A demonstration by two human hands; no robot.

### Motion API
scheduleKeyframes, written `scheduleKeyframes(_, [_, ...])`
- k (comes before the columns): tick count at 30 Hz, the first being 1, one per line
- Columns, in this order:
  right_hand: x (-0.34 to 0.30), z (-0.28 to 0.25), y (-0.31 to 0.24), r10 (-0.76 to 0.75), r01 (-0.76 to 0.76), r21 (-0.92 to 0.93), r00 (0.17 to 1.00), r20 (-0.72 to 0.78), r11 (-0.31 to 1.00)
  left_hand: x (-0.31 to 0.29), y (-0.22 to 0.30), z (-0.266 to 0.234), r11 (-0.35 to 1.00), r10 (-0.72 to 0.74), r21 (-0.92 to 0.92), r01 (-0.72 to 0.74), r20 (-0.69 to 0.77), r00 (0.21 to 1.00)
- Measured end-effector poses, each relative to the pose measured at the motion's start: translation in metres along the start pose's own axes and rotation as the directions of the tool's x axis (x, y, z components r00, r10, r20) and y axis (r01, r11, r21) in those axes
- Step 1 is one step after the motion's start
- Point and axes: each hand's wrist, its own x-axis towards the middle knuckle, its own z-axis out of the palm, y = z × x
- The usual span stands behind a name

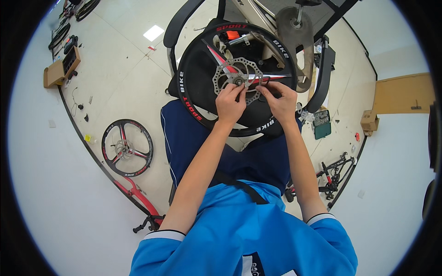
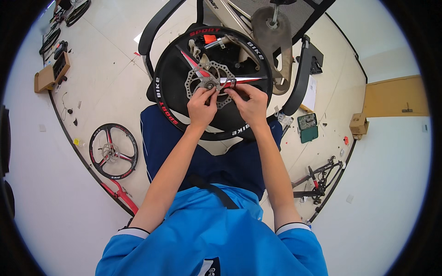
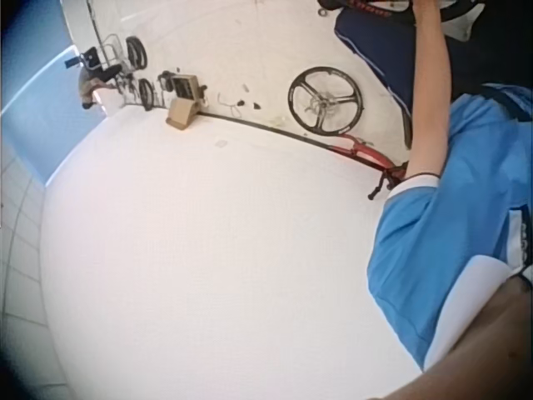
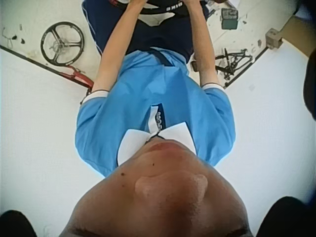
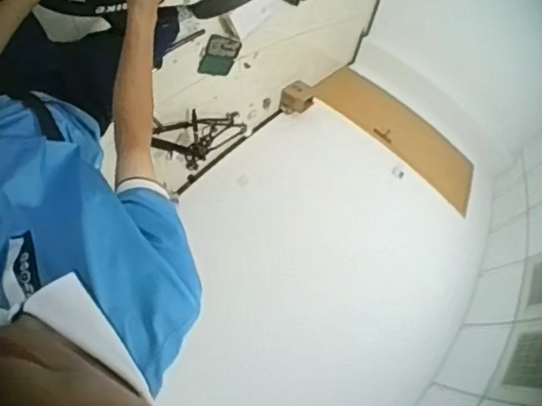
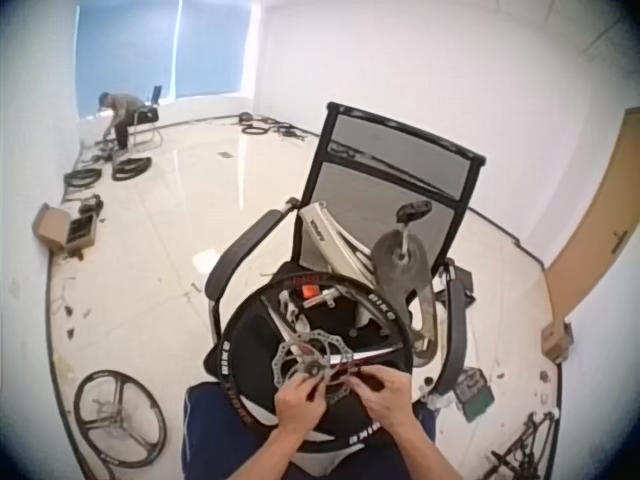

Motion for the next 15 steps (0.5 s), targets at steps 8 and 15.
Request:
scheduleKeyframes(8, [-0.016,0.004,0.015,0.177,-0.184,0.139,0.982,0.067,0.973,0.001,-0.003,-0.005,0.999,0.049,-0.004,-0.049,0.046,0.998])
scheduleKeyframes(15, [-0.027,-0.001,0.017,0.24,-0.25,0.137,0.967,0.089,0.958,0.002,0.01,-0.013,0.999,-0.04,0.032,0.035,0.17,0.985])
